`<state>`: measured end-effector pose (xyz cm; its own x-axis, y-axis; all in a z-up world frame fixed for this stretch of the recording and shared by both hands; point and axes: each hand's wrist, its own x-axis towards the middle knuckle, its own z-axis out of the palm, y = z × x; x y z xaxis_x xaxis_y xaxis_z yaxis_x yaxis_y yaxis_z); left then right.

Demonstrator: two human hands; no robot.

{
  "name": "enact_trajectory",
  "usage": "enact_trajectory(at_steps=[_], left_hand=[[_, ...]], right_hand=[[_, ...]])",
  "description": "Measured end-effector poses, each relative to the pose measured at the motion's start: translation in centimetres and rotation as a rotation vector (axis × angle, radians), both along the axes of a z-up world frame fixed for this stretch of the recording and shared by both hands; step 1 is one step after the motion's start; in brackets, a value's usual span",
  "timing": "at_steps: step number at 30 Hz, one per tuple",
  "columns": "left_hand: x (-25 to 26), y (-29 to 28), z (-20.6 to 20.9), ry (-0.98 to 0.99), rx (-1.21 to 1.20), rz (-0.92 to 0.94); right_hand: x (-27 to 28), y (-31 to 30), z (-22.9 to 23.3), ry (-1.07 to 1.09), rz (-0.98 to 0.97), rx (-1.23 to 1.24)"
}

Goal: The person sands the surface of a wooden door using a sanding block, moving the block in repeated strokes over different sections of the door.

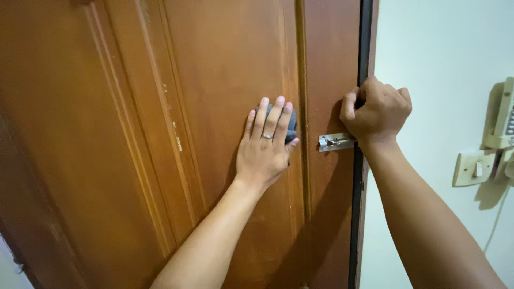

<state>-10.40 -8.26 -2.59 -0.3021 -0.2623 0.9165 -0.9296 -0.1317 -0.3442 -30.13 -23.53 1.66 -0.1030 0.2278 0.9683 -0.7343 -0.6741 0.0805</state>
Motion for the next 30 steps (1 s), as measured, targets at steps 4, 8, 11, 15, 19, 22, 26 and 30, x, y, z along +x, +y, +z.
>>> enact_trajectory(at_steps=[4,8,11,15,19,22,26,30], left_hand=[[0.3,-0.8,2.4,-0.007,0.032,0.021],[0.3,-2.5,8.8,-0.041,-0.015,0.065],[-0.7,-3.1,14.8,0.025,-0.099,0.092],[-3.3,-3.3,20.1,0.498,0.287,-0.085],[-3.1,-5.2,17.9,0.129,-0.066,0.12],[-2.3,-6.6,14.6,0.029,-0.201,0.085],[-2.5,-6.5,8.7,0.052,-0.192,0.006],[-3.5,-4.7,3.3,0.091,-0.162,-0.056]], right_hand=[[0.1,0.1,-0.1,-0.02,-0.005,0.008],[0.0,0.2,-0.3,-0.008,0.008,-0.024],[0.2,0.4,0.2,-0.014,0.013,-0.013],[0.3,0.1,0.0,-0.026,0.008,0.012],[0.4,-0.4,-0.1,-0.044,-0.005,0.008],[0.3,-0.3,0.0,-0.035,-0.009,0.018],[0.2,0.1,0.0,-0.021,-0.003,0.04],[0.5,0.3,0.2,-0.05,-0.018,0.012]])
